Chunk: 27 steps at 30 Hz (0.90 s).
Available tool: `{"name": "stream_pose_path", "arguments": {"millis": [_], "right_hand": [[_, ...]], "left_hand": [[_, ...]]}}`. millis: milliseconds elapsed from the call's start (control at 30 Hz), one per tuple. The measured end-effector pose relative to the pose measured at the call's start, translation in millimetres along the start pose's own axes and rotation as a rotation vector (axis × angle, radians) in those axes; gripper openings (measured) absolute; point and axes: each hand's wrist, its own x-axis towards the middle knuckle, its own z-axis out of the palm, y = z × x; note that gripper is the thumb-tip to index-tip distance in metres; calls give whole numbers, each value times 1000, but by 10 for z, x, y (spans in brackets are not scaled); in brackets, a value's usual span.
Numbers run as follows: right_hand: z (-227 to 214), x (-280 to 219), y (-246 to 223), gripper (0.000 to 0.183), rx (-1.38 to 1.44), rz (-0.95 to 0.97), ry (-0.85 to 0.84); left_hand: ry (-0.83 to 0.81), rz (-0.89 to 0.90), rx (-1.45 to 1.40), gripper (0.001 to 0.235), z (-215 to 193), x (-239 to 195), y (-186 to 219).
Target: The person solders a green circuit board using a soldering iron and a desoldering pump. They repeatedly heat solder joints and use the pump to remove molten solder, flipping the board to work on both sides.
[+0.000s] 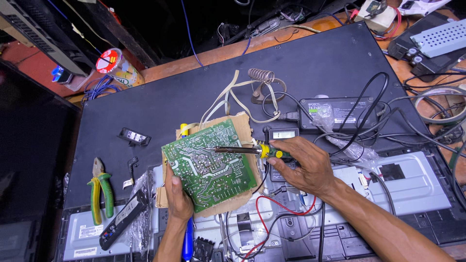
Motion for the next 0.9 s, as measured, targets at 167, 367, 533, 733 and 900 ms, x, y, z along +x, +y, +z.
{"name": "stream_pose_path", "arguments": {"millis": [167,367,533,733,900], "right_hand": [[-4,14,16,31,17,-11,3],[-29,105,-64,30,64,79,-4],[-36,118,-54,29,121,163,-12],[-38,128,-74,27,102,181,-45],[-53,124,-72,25,72,185,-65]], "left_hand": [[16,-118,-144,75,28,47,9],[31,-122,-7,71,14,79,21],[46,-101,71,66,96,101,268],[68,-171,113,64,-223,-69,-648],[62,-137,55,53,26,71,-43]]}}
